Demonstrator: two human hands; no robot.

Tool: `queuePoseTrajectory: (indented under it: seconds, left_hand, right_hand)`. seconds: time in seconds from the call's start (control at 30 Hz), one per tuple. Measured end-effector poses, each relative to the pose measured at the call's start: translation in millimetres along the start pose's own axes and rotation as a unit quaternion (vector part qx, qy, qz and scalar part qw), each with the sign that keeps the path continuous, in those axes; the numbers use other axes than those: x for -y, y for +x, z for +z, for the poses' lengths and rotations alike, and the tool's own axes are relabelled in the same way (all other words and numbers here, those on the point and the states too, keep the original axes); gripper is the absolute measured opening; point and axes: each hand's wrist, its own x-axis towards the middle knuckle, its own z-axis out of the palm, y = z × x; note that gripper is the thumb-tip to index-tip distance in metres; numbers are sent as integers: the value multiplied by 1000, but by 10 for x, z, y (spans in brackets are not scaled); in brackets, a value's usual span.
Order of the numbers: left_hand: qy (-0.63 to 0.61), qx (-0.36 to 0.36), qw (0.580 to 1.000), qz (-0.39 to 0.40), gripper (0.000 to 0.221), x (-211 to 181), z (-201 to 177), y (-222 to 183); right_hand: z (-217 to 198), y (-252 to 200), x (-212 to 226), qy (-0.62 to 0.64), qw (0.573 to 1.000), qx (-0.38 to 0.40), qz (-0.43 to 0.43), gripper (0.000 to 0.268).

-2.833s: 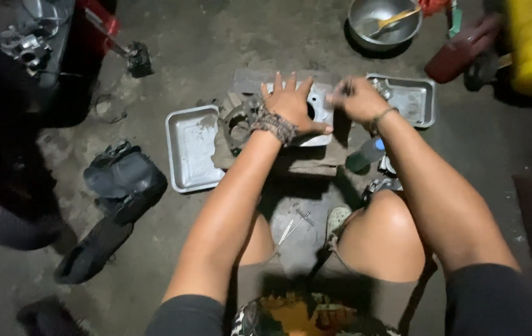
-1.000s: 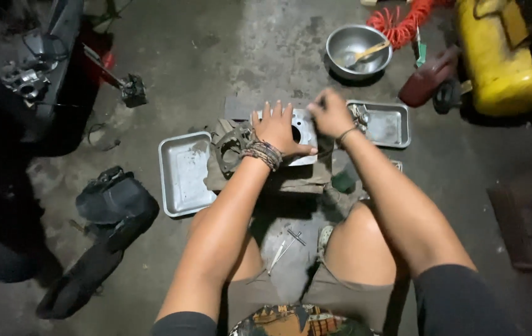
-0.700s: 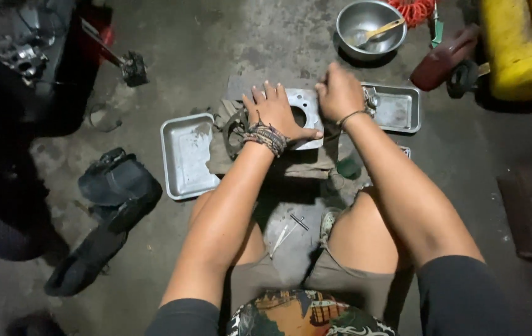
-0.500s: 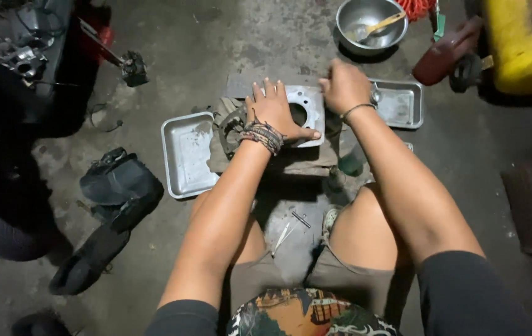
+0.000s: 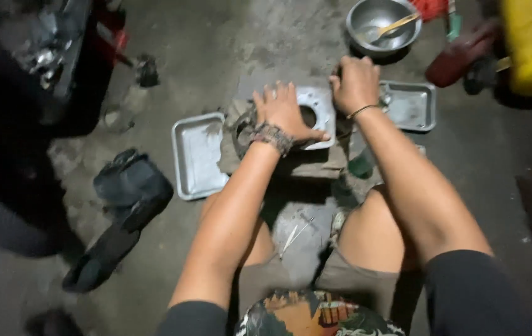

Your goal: Wiping and inspecting a motorcycle engine cylinder block with a cloth

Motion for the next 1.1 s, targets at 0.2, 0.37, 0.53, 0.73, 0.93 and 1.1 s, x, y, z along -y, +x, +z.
queuePoseTrajectory:
  seconds: [0.2, 0.37, 0.53, 0.73, 0.93, 1.1]
  left_hand:
    - [4, 15, 1000, -3, 154, -2, -6, -54]
    - [-8, 5, 1000, -7, 153, -5, -28, -32]
    - [2, 20, 1000, -5, 153, -1, -26, -21]
    - [0, -3, 1000, 5, 155, 12, 26, 16]
    - [1, 17, 1000, 1, 154, -2, -30, -5]
    - [-48, 71, 996, 9, 143, 14, -337, -188]
  right_hand:
    - [-81, -20, 328, 236, 967, 57, 77, 19]
    - [-225, 17, 289, 236, 970, -23, 55, 15]
    - [47, -47, 148, 267, 960, 62, 66, 26]
    - [-157, -101, -87, -2, 998, -47, 38, 13]
    - [-1, -125, 103, 270, 961, 54, 41, 14]
    - [19, -156, -177, 132, 987, 35, 86, 27]
